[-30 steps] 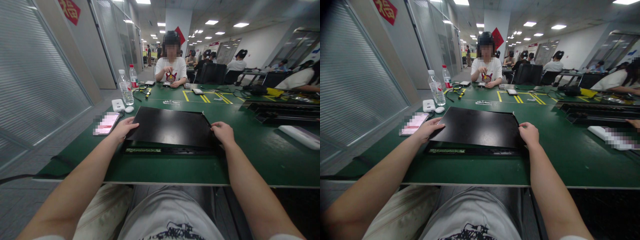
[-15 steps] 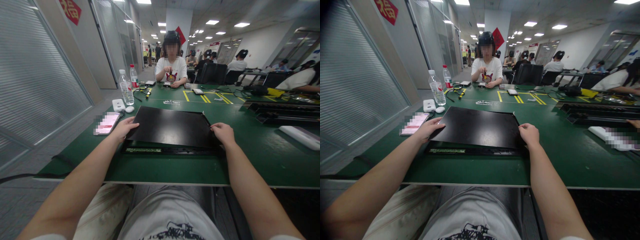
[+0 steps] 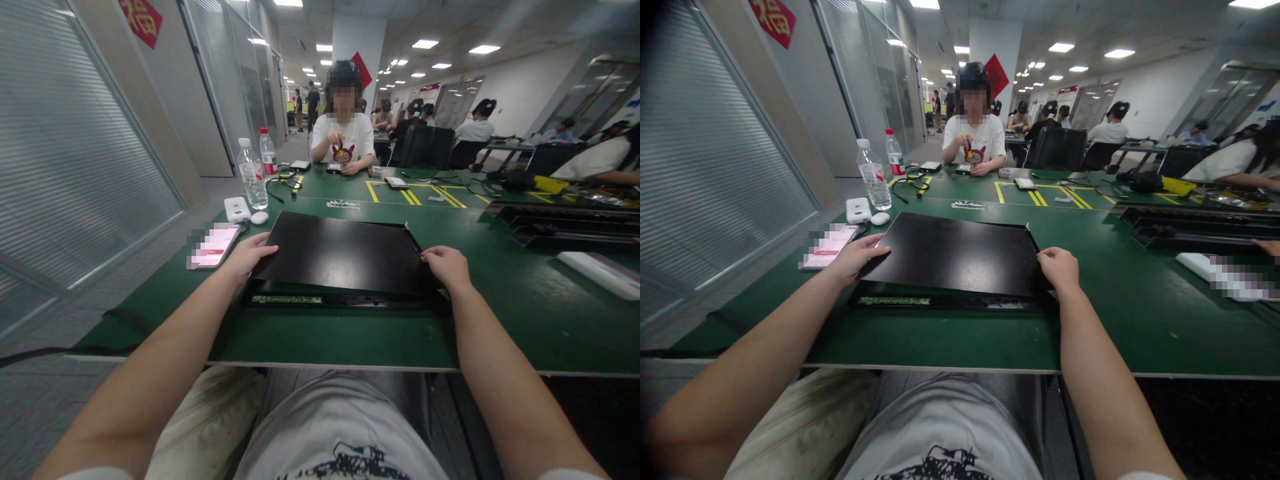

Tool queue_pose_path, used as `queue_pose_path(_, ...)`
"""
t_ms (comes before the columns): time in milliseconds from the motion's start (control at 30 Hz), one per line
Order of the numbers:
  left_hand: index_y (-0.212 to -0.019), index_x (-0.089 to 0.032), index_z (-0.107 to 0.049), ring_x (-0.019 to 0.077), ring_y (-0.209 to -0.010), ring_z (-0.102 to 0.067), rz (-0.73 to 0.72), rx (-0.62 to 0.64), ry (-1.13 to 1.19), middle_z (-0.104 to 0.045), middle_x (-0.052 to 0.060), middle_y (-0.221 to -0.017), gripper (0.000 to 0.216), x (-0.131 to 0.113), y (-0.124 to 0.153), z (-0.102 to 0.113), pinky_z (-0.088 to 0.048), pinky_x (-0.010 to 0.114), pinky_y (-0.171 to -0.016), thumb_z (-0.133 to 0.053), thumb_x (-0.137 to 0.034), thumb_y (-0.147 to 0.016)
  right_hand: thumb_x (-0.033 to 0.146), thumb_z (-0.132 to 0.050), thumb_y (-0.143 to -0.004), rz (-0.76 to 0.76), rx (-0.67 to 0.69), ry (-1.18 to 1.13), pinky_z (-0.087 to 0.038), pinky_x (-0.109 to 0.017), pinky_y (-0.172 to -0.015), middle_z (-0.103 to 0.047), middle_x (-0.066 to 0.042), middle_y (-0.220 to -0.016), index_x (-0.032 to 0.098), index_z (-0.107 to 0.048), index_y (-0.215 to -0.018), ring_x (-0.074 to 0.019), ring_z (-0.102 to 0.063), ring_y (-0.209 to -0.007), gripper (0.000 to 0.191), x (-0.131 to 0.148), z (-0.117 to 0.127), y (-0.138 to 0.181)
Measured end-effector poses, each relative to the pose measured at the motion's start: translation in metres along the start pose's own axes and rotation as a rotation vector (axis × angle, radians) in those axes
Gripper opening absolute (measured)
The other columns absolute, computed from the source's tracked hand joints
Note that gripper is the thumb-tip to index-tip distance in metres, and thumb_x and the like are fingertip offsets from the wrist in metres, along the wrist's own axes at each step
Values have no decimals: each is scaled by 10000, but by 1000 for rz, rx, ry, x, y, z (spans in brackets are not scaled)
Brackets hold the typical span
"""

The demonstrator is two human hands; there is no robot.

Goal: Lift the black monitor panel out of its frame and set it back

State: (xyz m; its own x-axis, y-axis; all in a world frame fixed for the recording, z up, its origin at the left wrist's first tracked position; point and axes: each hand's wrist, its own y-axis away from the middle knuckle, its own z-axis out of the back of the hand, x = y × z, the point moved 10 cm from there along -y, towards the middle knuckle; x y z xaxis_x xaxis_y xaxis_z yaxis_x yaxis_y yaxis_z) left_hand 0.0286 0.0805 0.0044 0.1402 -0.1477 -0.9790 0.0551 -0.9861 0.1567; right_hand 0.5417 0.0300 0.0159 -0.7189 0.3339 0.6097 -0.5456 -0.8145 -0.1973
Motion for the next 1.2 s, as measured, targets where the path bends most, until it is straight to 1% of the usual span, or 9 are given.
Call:
queue_pose_path(100, -1122, -151, -778, 241, -880, -806, 9, 4, 3, -843, 97, -1021, 503, 0, 0, 0, -650, 293, -776, -825, 0, -645, 260, -639, -744, -7, 2, -2, -521, -346, -806, -784, -83, -870, 224, -817, -812, -263, -706, -880, 194, -1, -1, 0)
queue_pose_path(233, -1153, -139, -770, 228, -850, -805, 6, 18, 13, -840, 105, -1048, 538, -1, 0, -1, -648, 283, -757, -836, -6, -636, 283, -656, -734, -1, -4, -20, -522, -348, -804, -783, -76, -851, 230, -815, -801, -263, -703, -871, 180, -3, -2, -2)
queue_pose_path(367, -1187, -136, -766, 241, -867, -807, 7, 11, 13, -838, 112, -1043, 587, -1, 0, 0, -648, 292, -767, -860, -19, -620, 287, -675, -697, -12, -23, -40, -526, -349, -785, -781, -74, -814, 236, -805, -755, -267, -703, -853, 151, -6, -1, -4)
queue_pose_path(533, -1166, -142, -773, 247, -877, -809, 16, 8, 17, -840, 105, -1025, 544, 0, 1, 0, -652, 303, -776, -834, -1, -644, 291, -664, -670, -9, -35, -64, -529, -346, -778, -781, -64, -792, 238, -794, -723, -263, -703, -838, 151, -7, 0, -4)
queue_pose_path(700, -1122, -152, -777, 243, -926, -809, 0, -4, 12, -844, 98, -1045, 506, -1, 1, -1, -652, 286, -797, -822, 23, -649, 276, -645, -683, -29, -9, -67, -522, -353, -800, -785, -65, -810, 233, -798, -746, -264, -700, -861, 171, -5, 0, -2)
queue_pose_path(900, -1089, -167, -781, 262, -1006, -803, -9, -13, -4, -835, 98, -1138, 480, -1, 2, 0, -657, 292, -819, -829, 27, -652, 261, -657, -719, -56, 1, -67, -516, -355, -799, -772, -74, -806, 226, -793, -745, -262, -699, -855, 143, -4, 1, 1)
queue_pose_path(1033, -1113, -161, -782, 270, -1003, -803, -9, -9, -11, -839, 102, -1077, 514, -2, 3, -1, -654, 310, -847, -838, 24, -637, 261, -663, -718, -67, 2, -70, -516, -356, -791, -761, -70, -785, 229, -796, -748, -263, -697, -839, 140, -4, 1, 2)
queue_pose_path(1200, -1097, -170, -790, 264, -960, -807, -21, 6, -20, -844, 82, -1039, 469, -5, 3, -3, -655, 309, -824, -816, 0, -661, 263, -650, -707, -64, 1, -94, -519, -362, -797, -739, -58, -727, 235, -782, -726, -258, -691, -810, 137, -4, 2, 2)
